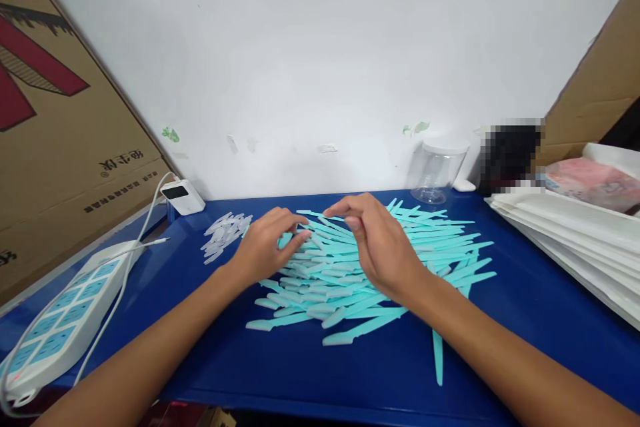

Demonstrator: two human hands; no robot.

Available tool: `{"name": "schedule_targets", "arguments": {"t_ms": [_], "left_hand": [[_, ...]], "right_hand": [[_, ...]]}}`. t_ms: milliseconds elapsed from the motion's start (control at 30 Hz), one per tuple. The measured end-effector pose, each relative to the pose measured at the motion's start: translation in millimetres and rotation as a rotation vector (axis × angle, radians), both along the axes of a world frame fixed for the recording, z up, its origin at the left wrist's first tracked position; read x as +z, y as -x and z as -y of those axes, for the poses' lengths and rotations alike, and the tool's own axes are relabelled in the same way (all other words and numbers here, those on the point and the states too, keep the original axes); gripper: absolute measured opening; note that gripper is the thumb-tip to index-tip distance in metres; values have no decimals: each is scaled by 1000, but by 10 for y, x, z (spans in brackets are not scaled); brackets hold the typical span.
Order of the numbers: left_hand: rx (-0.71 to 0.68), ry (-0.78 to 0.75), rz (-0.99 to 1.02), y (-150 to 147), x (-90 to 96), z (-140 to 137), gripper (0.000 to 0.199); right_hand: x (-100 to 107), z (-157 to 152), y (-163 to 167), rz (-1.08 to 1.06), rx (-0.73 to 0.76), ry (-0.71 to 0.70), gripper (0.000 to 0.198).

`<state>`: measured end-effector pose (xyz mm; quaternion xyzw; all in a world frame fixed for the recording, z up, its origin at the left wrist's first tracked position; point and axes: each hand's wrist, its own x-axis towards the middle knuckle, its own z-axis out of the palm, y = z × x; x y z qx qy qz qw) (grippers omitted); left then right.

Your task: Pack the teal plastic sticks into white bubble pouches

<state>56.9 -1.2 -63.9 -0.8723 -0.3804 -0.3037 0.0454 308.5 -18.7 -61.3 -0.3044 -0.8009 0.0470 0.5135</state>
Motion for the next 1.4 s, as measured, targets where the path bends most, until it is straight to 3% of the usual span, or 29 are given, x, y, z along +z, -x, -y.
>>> {"name": "schedule_targets", "arguments": {"t_ms": [133,333,433,533,700,900,1000,1100,1233,1333,1400], "left_hand": [[-249,-40,83,-236,-103,152,39],[-316,12,-1,-308,-84,257,21],[-279,-127,81,-238,-71,195,18],[-266,-271,84,-124,-52,71,15],[-123,-309,-43,33,27,-74,16],[-44,-278,-135,169,77,-139,23],[29,-179,-57,304,118,-212,26],[72,75,206,376,181,-248,31],[-177,504,509,212,208,-139,37],[-339,697,475,13,180,14,39],[-380,725,436,-80,155,97,39]], "right_hand": [[7,238,184,-62,243,-113,27],[-15,468,288,125,388,-255,29],[-7,394,245,196,305,-249,30],[42,213,133,209,90,-245,29],[45,-45,-59,242,-88,-265,14],[-32,-105,-97,205,-126,-150,6],[21,-135,-161,60,-224,-75,9],[61,-175,-200,-98,-280,34,12],[5,-151,-104,-106,-99,262,20],[-35,-63,16,-52,32,378,26],[-33,-6,71,-20,85,410,24]]}}
